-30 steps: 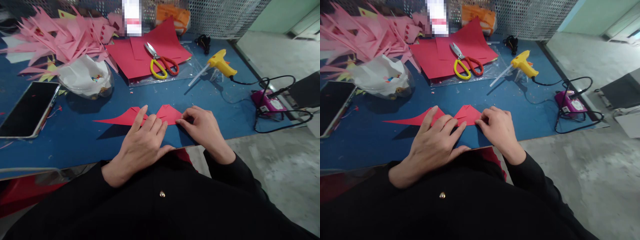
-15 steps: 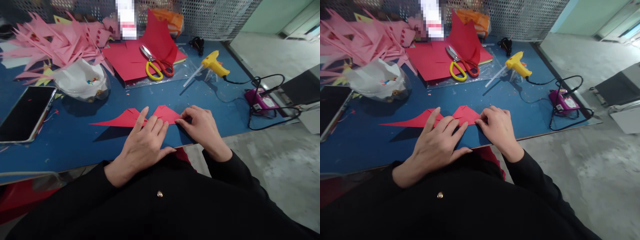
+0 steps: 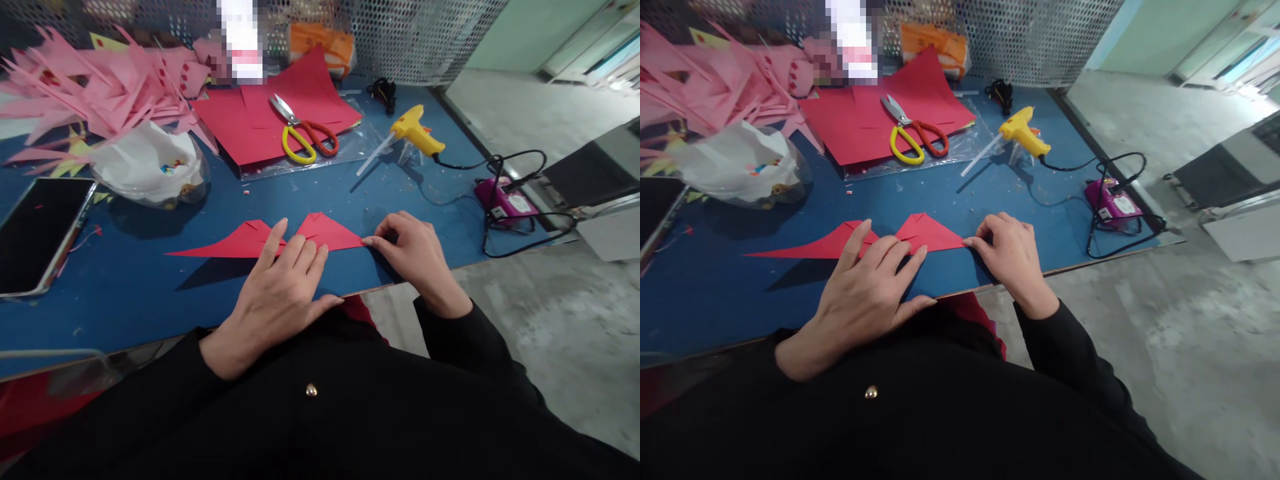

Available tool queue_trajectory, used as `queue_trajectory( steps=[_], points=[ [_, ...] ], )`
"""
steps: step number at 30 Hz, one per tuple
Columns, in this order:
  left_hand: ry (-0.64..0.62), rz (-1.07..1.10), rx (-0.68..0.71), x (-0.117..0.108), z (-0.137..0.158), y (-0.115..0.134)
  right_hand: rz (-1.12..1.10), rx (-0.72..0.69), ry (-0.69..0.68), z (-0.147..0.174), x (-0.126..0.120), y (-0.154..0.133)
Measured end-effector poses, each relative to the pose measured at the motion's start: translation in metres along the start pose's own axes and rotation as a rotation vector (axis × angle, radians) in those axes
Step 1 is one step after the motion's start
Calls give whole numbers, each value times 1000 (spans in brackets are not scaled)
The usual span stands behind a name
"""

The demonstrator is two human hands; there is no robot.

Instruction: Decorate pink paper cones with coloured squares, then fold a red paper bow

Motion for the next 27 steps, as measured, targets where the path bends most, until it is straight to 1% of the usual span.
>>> queue_trajectory(
  steps=[4, 6, 8, 9, 10, 11, 13, 14, 15, 17, 20, 22, 25, 27],
  points=[
    [15, -10, 10, 0, 0, 0, 38, 58, 17, 7, -6, 14],
    [18, -16, 9, 0, 0, 0, 85, 66, 99, 13, -11, 16],
    [25, -28, 15, 1, 0, 0, 114, 17, 241, 21, -16, 8],
    [29, -35, 19, 1, 0, 0, 112, -41, 301, 25, -17, 0],
    [35, -42, 23, 1, 0, 0, 95, -123, 324, 28, -16, -9],
    [41, -46, 25, 1, 0, 1, 72, -227, 298, 31, -13, -19],
    [41, -49, 19, 1, 0, 1, 27, -441, 141, 36, 1, -39],
    [39, -43, 11, 1, 0, 1, 9, -523, 59, 38, 9, -47],
    [33, -30, 1, 0, 0, 1, 0, -573, -4, 40, 16, -52],
    [22, 30, -24, -2, 1, -1, 14, -603, -51, 42, 29, -58],
    [29, 159, -80, -9, 8, -13, 88, -584, -47, 44, 38, -63],
    [51, 195, -173, -15, 15, -26, 147, -576, -68, 43, 38, -68],
    [85, 174, -360, -20, 25, -48, 242, -564, -119, 40, 38, -79],
    [94, 177, -436, -20, 30, -58, 286, -556, -138, 39, 38, -85]
  ],
)
Point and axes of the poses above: each hand's wrist, its own z-axis away from the middle knuckle, its own x-axis out of the palm, y = z × x, the point moved 3 cm from there along -z, towards the middle knuckle, and after that the axes turned 6 degrees about -x, right-handed, at the moved point
